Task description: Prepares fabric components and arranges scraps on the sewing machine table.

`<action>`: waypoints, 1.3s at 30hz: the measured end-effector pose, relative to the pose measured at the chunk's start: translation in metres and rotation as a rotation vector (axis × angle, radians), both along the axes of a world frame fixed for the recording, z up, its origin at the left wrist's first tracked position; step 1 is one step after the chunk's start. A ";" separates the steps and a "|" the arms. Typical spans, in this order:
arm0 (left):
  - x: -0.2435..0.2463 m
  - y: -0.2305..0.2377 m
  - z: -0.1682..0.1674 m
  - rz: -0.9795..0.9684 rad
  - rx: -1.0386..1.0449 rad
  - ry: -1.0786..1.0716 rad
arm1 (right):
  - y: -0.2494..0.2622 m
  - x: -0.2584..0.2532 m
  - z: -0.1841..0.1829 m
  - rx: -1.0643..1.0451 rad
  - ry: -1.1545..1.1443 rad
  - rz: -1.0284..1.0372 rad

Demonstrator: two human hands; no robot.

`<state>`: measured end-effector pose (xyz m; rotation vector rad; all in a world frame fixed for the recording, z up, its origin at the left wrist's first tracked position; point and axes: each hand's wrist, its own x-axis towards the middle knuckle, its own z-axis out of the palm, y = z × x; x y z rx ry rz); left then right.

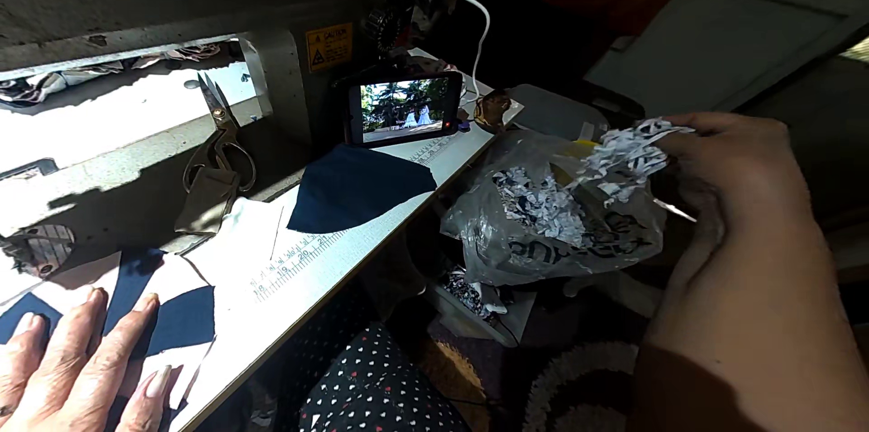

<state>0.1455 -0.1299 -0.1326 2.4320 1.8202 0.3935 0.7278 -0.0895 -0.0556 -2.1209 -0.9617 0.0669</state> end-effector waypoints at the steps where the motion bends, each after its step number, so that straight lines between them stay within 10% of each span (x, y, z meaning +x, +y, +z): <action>1: 0.000 0.000 0.000 0.004 -0.006 -0.003 | 0.000 -0.004 0.007 0.038 0.035 -0.012; 13: -0.002 0.000 -0.003 -0.005 0.014 -0.034 | 0.003 -0.011 0.048 0.057 0.003 0.024; 28: -0.001 0.000 -0.003 0.015 0.009 -0.025 | 0.037 0.034 -0.131 -0.501 0.094 0.359; 39: -0.001 -0.001 0.000 0.005 -0.007 -0.025 | 0.022 0.015 -0.093 -0.375 -0.114 0.221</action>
